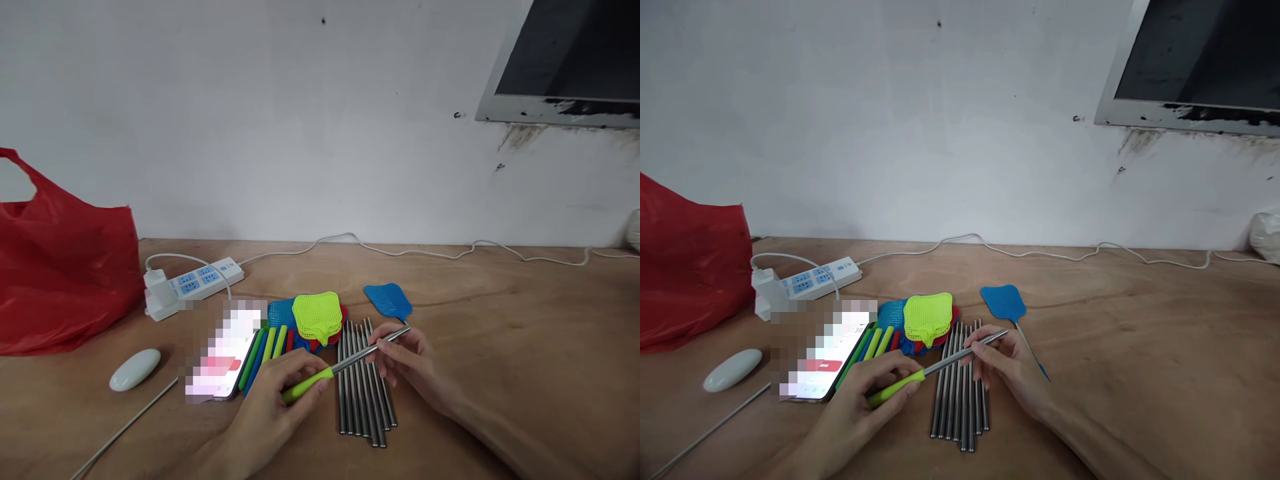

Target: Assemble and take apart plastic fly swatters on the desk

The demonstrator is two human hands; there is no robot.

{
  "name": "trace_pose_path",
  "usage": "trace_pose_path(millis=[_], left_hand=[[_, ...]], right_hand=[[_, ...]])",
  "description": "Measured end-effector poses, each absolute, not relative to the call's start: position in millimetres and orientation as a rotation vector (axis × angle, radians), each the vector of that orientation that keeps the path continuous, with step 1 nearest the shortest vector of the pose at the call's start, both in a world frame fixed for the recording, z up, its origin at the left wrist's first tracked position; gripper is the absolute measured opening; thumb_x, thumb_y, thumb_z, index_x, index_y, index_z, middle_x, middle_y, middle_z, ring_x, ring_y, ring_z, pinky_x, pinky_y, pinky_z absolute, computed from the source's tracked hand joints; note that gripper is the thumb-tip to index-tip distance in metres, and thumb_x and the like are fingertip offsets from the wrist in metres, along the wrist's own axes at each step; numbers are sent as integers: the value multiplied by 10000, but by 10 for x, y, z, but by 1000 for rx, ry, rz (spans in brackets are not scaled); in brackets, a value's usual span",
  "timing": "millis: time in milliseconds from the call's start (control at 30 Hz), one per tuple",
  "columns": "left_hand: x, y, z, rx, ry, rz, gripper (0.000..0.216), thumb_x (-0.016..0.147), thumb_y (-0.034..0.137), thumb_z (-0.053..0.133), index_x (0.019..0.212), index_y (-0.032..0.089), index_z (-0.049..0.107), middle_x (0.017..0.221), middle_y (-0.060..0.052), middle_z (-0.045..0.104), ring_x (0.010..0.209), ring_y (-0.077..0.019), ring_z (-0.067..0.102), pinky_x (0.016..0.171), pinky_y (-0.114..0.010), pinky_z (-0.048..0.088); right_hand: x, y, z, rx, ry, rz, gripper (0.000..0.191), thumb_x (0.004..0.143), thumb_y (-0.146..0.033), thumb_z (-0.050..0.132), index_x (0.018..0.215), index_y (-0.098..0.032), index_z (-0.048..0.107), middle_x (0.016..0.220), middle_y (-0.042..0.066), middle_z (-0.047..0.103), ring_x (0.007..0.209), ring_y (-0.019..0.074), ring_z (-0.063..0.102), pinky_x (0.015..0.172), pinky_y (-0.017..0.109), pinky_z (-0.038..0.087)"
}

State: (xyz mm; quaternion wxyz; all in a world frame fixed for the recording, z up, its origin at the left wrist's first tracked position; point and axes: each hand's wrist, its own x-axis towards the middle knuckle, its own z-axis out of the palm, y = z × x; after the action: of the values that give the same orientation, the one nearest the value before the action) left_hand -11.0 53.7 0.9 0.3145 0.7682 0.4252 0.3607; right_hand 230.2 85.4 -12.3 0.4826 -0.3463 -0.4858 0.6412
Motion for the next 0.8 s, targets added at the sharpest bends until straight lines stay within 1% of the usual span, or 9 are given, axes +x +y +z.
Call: trace_pose_path(millis=[100, 167, 267, 367, 433, 533, 700, 800], left_hand=[[-110, 533, 7, 2036, 1125, 937, 151, 942, 302, 562, 890, 220, 677, 740, 13, 626, 616, -134, 526, 546, -218, 366], [-103, 533, 12, 2038, 1119, 944, 151, 940, 300, 562, 887, 219, 677, 738, 12, 626, 618, -136, 527, 547, -218, 369], [-89, 539, 31, 2015, 1117, 950, 171, 947, 318, 553, 886, 212, 672, 742, 8, 633, 612, -137, 532, 538, -217, 372], [-90, 545, 44, 1998, 1125, 947, 188, 956, 331, 542, 885, 210, 667, 763, 2, 643, 632, -143, 552, 549, -218, 387], [-102, 547, 38, 1997, 1125, 942, 181, 960, 326, 539, 887, 215, 663, 781, 3, 646, 659, -147, 569, 567, -218, 400], [-120, 548, 14, 1995, 1133, 934, 173, 959, 324, 548, 872, 216, 651, 777, 9, 640, 664, -144, 571, 569, -214, 400], [-108, 546, -16, 1981, 1129, 943, 161, 952, 327, 563, 878, 216, 653, 768, 12, 634, 649, -139, 559, 550, -209, 393], [-93, 547, -29, 1956, 1108, 952, 161, 953, 340, 565, 903, 215, 654, 775, 9, 632, 655, -141, 559, 554, -208, 407]], right_hand=[[2295, 846, -116, -838, -1241, 1610, 297, 755, -428, 803, 883, -175, 717, 715, 42, 711, 542, 117, 586, 445, 205, 433], [2299, 851, -88, -825, -1198, 1637, 319, 773, -457, 780, 906, -180, 695, 704, 39, 707, 542, 121, 590, 442, 202, 433], [2315, 876, -57, -809, -1069, 1583, 310, 791, -482, 756, 848, -205, 628, 664, 24, 698, 522, 125, 584, 422, 195, 422], [2328, 899, -80, -819, -1019, 1449, 321, 740, -438, 817, 765, -207, 597, 628, 2, 679, 521, 120, 576, 423, 188, 427], [2327, 905, -118, -838, -1064, 1418, 328, 706, -422, 849, 737, -198, 612, 621, -1, 675, 529, 121, 582, 425, 191, 437], [2324, 907, -165, -862, -1170, 1449, 308, 697, -414, 856, 725, -188, 648, 623, 6, 682, 529, 124, 590, 421, 201, 451], [2352, 911, -159, -859, -1238, 1468, 244, 735, -392, 832, 767, -190, 698, 666, 18, 713, 552, 128, 614, 435, 202, 470], [2351, 897, -145, -842, -1275, 1495, 214, 776, -386, 801, 845, -191, 742, 714, 31, 730, 643, 145, 657, 485, 202, 499]])
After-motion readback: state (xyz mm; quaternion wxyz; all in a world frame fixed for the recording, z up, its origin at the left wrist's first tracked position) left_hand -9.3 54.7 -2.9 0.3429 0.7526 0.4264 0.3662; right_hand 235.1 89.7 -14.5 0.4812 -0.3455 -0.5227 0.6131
